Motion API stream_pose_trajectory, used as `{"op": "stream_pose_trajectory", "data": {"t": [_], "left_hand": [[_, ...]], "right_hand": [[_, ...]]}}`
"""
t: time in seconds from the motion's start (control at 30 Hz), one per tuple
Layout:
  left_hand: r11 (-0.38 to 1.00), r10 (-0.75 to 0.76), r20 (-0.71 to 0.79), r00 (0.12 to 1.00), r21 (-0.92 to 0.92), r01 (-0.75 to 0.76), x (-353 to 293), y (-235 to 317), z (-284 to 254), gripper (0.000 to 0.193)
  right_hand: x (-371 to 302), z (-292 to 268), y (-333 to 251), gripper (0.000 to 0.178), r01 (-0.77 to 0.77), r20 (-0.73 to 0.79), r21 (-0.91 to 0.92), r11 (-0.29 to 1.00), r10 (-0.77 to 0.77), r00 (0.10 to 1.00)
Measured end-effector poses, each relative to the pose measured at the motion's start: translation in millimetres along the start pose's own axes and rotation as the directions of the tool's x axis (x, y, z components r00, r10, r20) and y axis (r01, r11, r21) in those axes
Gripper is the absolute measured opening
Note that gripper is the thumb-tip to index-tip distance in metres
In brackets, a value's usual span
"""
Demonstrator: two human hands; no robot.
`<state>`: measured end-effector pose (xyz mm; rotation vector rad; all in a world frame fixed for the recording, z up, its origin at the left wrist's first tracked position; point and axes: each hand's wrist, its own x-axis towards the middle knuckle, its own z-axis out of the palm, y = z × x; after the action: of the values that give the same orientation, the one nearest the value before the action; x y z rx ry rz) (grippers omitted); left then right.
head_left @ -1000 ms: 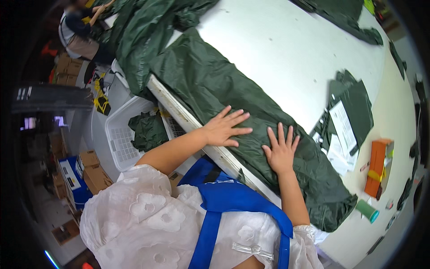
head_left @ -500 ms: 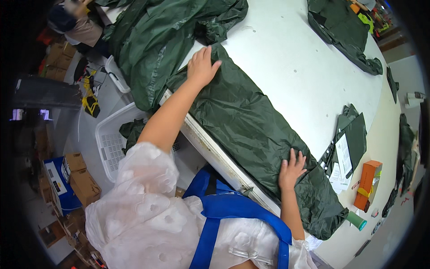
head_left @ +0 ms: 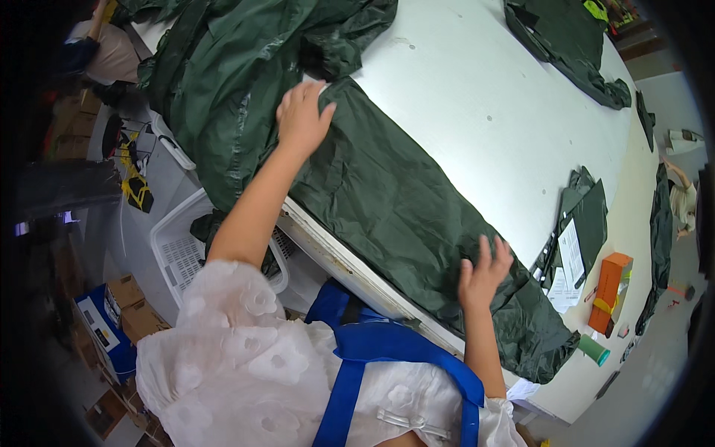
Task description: The person folds a green jacket on a white table. They smooth the fabric, fold the sleeves inward, and fold the body into a compact rectangle. The folded jacket is placed on a stack of similar folded items.
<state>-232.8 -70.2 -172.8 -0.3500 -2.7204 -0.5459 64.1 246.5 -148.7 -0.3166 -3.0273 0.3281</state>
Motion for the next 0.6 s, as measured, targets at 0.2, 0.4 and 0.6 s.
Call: {"op": "stream_pose_trajectory", "data": {"t": [0.2,0.4,0.6], "left_hand": [[0.975,-0.151,0.189,0.970,0.193,0.114,-97,-39,-28,0.065],[0.896,-0.444,0.331,0.833,0.184,0.404,-83,-48,-55,0.063],[0.878,-0.465,0.461,0.756,0.131,0.461,-64,-63,-59,0.049]], "right_hand": [[84,20,-80,0.040,0.434,0.339,0.016,0.901,-0.413,0.845],[209,41,-171,0.049,0.725,0.012,0.281,0.629,-0.757,0.653],[290,95,-279,0.066,0.854,0.393,-0.024,0.519,-0.781,0.486]]}}
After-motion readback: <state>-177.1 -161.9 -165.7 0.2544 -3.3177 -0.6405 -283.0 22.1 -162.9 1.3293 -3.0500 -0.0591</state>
